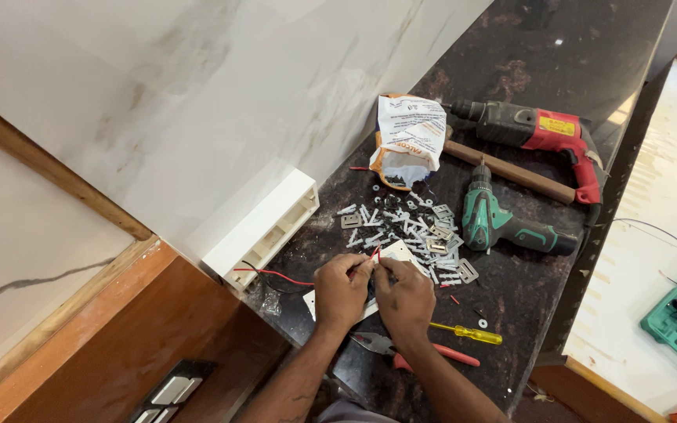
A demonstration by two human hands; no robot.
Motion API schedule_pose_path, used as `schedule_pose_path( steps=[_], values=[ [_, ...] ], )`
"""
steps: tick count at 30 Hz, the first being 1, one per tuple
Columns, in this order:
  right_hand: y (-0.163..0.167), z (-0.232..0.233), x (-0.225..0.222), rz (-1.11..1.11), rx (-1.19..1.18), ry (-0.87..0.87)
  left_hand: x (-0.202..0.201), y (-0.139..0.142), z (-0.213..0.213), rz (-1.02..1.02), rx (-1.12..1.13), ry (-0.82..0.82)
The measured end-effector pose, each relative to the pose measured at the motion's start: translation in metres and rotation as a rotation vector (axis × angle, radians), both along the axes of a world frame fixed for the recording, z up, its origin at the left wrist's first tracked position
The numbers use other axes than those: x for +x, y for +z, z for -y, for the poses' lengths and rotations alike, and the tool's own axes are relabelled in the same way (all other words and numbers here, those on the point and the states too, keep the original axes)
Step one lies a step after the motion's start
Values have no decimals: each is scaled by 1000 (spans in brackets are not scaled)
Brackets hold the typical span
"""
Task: The person strips red and yellow wires using pliers and connects them to a switch plate. They then secure the switch plate into a wall-mounted box using a screwdriver and screws.
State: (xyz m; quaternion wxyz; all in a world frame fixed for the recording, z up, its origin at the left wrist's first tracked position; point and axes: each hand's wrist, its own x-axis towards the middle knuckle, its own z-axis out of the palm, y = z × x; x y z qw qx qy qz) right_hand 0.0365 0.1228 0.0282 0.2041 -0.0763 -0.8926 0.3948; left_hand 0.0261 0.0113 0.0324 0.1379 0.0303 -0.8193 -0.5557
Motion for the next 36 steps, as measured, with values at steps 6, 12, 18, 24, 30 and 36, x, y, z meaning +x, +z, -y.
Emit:
schedule_pose_path(
  steps=[6,12,18,24,30,36],
  values=[
    [7,3,2,39,-10,18,-3,-2,-1,32,44,11],
    [11,6,4,77,16,1,-6,-8,-8,-27,49,32],
    [6,5,3,76,60,-8,-6,-6,-10,10,47,38],
    [-3,2,3,11,113,23,-8,-5,-8,-13,-9,11],
    [-8,-5,3,-46,107,96,-9,-6,-3,-62,-116,-53],
    [-3,-11,7,-67,116,132,-9,-4,-4,-148,-211,-105]
  ],
)
